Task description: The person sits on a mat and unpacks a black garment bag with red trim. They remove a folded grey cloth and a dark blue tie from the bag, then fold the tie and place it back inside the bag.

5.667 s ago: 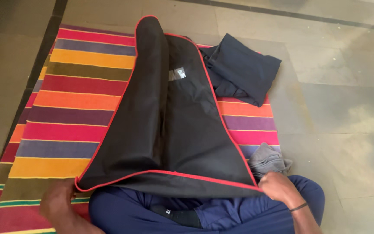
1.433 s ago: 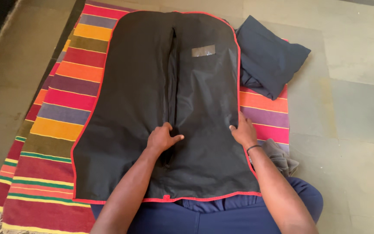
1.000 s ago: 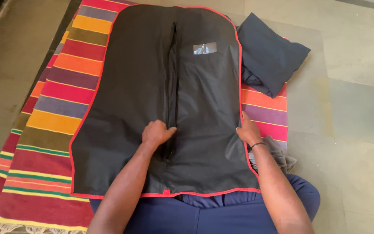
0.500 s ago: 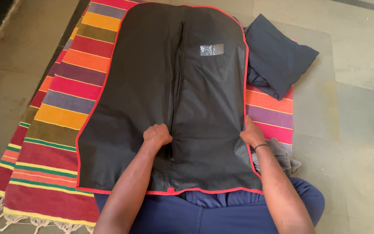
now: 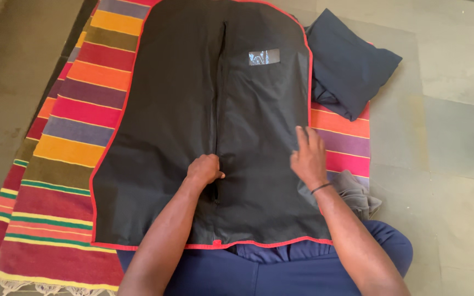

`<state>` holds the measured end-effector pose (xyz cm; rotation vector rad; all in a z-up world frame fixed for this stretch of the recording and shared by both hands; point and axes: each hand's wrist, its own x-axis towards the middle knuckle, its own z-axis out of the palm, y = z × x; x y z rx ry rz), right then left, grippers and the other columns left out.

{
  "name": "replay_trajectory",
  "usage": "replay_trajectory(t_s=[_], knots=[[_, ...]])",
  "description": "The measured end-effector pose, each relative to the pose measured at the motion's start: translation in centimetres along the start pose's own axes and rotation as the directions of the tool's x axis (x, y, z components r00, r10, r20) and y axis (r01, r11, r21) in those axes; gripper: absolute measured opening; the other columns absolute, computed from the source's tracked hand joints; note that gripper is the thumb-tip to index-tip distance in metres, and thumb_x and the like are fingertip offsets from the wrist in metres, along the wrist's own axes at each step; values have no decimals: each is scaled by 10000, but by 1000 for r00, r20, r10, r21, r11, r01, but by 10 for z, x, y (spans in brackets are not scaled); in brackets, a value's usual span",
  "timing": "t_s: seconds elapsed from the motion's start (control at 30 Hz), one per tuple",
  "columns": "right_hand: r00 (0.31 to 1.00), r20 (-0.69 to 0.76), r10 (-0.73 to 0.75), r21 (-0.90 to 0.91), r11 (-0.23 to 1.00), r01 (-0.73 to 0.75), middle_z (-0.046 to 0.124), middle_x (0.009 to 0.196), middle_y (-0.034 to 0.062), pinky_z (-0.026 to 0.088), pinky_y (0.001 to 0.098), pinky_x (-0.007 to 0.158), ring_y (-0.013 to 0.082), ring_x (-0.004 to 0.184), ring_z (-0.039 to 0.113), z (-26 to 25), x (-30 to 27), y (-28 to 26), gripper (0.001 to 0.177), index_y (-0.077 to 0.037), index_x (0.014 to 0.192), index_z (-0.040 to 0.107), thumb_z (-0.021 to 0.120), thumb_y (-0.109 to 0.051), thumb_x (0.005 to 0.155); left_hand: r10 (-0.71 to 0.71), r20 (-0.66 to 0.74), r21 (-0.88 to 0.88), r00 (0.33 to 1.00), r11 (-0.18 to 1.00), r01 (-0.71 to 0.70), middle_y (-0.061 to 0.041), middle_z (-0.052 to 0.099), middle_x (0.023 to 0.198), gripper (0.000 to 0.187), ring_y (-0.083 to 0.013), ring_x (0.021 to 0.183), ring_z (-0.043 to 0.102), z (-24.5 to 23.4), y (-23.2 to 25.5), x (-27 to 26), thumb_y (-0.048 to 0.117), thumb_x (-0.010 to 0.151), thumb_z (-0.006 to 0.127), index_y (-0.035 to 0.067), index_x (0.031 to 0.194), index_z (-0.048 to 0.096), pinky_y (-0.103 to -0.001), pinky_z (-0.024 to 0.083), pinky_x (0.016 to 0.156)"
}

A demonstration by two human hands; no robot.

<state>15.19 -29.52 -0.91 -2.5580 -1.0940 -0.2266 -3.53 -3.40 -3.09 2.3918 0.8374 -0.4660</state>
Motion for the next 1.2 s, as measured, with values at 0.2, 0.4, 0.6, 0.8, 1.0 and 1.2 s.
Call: replay_trajectory(t_s=[0.2,0.4,0.6,0.8,1.0,1.2], knots=[[917,293,-271,-38,955,295,109,1666,227,176,673,1166,506,1510,107,22,-14,-51,860,-208,1590,287,622,-580,890,-48,133,64,990,997,40,-127,751,1034,464,-297,974,713,-19,4,-4,403,733,916,56,986,741,-416,574,827],[770,616,-164,-71,962,262,-24,1709,144,74,693,1182,459,1544,-30,46,-18,-37,853,-301,1631,164,452,-710,940,-62,404,65,913,997,39,-16,764,756,346,-176,714,724,-29,6,-10,381,775,878,49,798,782,-332,588,699],[763,629,-149,-80,964,254,-34,1710,135,46,680,1194,444,1552,-49,48,-20,-38,867,-294,1635,155,460,-707,937,-128,387,170,913,983,66,-3,797,844,278,-184,824,759,-25,5,-9,305,776,879,77,917,806,-366,590,759],[799,577,-168,-18,976,218,4,1692,169,83,676,1180,450,1541,13,41,-16,-41,882,-256,1621,170,534,-660,927,20,113,124,993,992,-34,-109,717,1187,467,-306,1109,671,-26,5,-14,346,775,914,108,1138,741,-425,557,914],[948,94,-306,-14,951,308,139,1698,232,204,634,1211,468,1545,173,38,-13,-37,823,-172,1619,265,587,-554,965,331,-191,47,924,944,-328,-64,468,1520,644,-293,1448,408,-17,9,-7,372,818,808,236,1408,590,-446,425,1137],[877,461,-134,-123,969,213,61,1677,210,143,639,1188,470,1527,78,43,-15,-36,837,-202,1604,235,557,-607,945,255,-30,271,967,933,-237,-52,44,1720,965,-320,1575,45,1,3,7,517,871,729,217,1620,199,-545,156,1246]])
